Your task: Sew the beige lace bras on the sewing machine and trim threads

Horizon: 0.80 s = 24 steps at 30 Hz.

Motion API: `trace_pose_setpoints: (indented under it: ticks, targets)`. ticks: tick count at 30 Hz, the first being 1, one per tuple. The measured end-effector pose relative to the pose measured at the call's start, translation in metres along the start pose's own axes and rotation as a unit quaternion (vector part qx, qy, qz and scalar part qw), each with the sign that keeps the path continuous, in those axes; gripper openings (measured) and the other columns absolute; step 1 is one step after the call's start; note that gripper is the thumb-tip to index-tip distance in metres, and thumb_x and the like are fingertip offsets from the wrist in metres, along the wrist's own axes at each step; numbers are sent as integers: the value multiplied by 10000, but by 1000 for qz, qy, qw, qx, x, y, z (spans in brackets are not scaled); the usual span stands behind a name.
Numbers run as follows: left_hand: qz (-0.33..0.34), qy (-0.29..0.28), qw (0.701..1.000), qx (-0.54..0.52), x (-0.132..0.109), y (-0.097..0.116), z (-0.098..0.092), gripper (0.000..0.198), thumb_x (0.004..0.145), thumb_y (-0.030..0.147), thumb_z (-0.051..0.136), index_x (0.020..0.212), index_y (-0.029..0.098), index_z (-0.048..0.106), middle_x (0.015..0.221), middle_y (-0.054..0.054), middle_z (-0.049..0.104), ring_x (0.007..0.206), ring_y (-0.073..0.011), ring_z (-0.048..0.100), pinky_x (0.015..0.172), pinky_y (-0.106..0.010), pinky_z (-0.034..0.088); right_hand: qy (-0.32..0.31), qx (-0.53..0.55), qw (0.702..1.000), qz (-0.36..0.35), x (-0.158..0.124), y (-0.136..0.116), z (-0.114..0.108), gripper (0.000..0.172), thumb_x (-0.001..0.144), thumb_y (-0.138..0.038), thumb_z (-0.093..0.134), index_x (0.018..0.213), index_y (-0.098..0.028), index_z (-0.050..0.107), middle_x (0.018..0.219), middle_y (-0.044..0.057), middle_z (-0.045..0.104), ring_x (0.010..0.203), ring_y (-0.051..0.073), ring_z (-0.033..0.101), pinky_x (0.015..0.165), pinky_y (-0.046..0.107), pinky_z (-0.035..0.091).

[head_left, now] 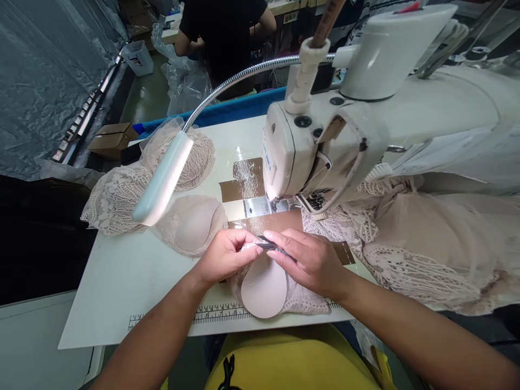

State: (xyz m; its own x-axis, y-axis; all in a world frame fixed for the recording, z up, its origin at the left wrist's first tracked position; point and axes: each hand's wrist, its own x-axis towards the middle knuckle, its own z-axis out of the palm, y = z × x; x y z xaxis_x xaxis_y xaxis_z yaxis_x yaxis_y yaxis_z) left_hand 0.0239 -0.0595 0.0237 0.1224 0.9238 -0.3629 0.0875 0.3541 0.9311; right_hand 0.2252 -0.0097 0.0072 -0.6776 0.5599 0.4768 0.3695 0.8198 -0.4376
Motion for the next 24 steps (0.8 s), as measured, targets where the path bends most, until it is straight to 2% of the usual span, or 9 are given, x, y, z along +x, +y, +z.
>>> trace_pose_setpoints:
  ticks: [5, 8, 12, 15, 20, 24]
  targets:
    - [8, -16, 1000, -12, 0, 2, 0, 267, 753, 352, 676, 709, 110, 572, 536, 22, 491, 475, -60, 396, 442, -176, 311, -6, 74, 997, 14, 1, 0, -2, 302, 898, -277, 525, 1148, -124, 595, 719, 30, 593, 596, 123, 557, 543, 233, 464]
    - [15, -18, 1000, -12, 1, 2, 0, 265, 752, 353, 676, 712, 112, 571, 551, 19, 496, 487, -63, 397, 449, -179, 312, -9, 130, 990, 45, 3, 0, -4, 300, 903, -299, 520, 1153, -147, 586, 709, 13, 579, 617, 115, 560, 575, 223, 473]
    - [-2, -30, 1000, -6, 2, -2, 1, 294, 763, 366, 666, 667, 128, 523, 520, 42, 442, 467, -54, 355, 431, -174, 277, -15, 143, 987, 71, 3, 0, -5, 279, 896, -296, 532, 1149, -195, 593, 773, 24, 645, 672, 131, 604, 620, 242, 495]
    - [8, -6, 1000, 15, 4, -5, 1, 299, 759, 370, 668, 663, 127, 523, 541, 37, 449, 483, -54, 359, 437, -172, 277, 3, 193, 979, 65, 3, -1, -7, 261, 885, -290, 552, 1134, -232, 606, 884, 26, 699, 749, 140, 649, 669, 243, 523]
    - [1, 4, 1000, 13, 5, -5, -1, 295, 766, 381, 667, 681, 128, 540, 538, 38, 456, 481, -58, 375, 438, -174, 294, -4, 205, 972, 118, 4, 0, -8, 259, 867, -244, 573, 1120, -247, 627, 1029, 16, 708, 904, 153, 668, 797, 247, 530]
    - [11, 0, 1000, -8, 5, -6, -3, 270, 771, 370, 673, 726, 121, 579, 601, 21, 489, 527, -63, 408, 478, -176, 326, -7, 195, 970, 147, 2, 3, -7, 280, 855, -271, 585, 1127, -222, 624, 1053, 37, 698, 880, 160, 666, 760, 251, 539]
